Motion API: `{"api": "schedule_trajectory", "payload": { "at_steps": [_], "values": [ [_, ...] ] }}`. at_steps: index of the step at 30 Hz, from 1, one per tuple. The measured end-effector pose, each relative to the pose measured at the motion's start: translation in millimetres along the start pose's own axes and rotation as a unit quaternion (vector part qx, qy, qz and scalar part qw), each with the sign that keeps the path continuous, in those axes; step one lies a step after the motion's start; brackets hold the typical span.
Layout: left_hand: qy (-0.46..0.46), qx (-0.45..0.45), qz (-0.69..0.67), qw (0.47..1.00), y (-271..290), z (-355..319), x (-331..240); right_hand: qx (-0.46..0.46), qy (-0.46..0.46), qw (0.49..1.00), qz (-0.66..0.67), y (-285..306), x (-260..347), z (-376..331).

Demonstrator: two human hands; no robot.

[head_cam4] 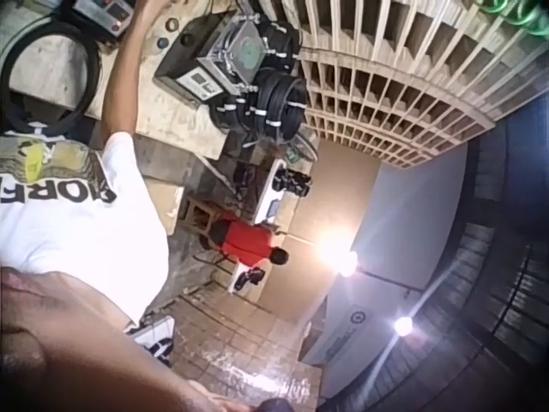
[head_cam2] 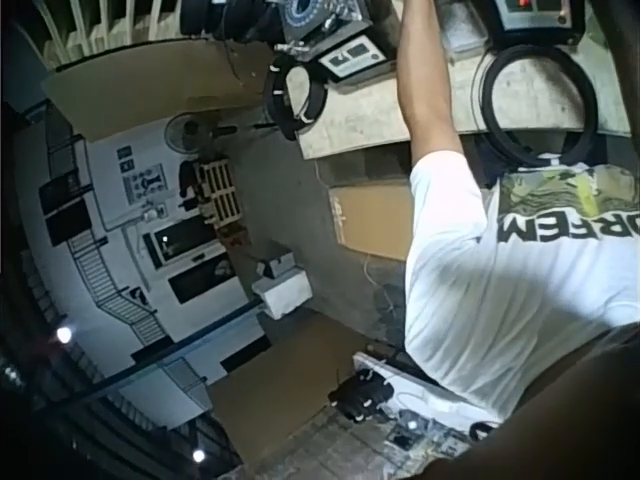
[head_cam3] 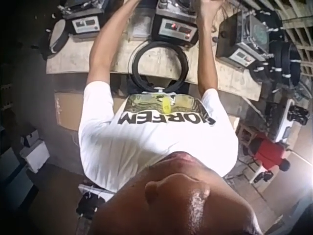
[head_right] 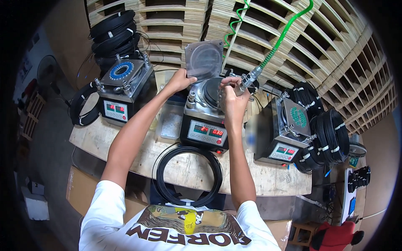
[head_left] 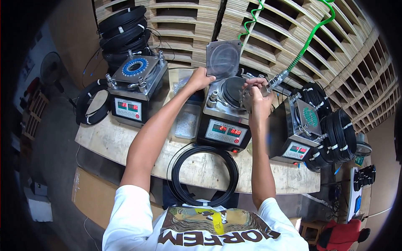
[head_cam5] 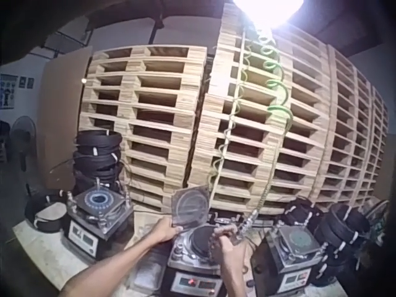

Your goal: Operating fiber optic polishing machines to polish cable connectors and handling cable coils.

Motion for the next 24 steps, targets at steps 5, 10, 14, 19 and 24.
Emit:
{"api": "schedule_trajectory", "payload": {
  "at_steps": [5,10,14,19,24],
  "values": [
    [-0.010,-0.010,-0.022,1.000,-3,-1,5,0.049,0.011,0.999,-0.002,-28,-9,-12],
    [-0.010,-0.014,-0.014,1.000,-5,-5,-7,0.053,0.008,0.998,0.018,-45,-12,-5],
    [-0.002,-0.030,0.006,1.000,0,-6,-6,0.007,0.113,0.991,0.066,-58,-14,20],
    [-0.018,-0.043,0.009,0.999,3,-7,-2,-0.036,0.166,0.985,0.043,-53,-21,34],
    [-0.007,-0.028,-0.006,1.000,3,-12,-9,0.014,0.021,0.998,-0.064,-26,-60,40]
  ]
}}
Point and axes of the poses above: each hand's wrist, its own z-axis towards the middle knuckle, its own y-axis out of the back of the hand, x = y × z, the point moved 5 cm from there along z, towards the middle knuckle, and after that the axes turned 13 degrees about y, right-handed, at the moved point
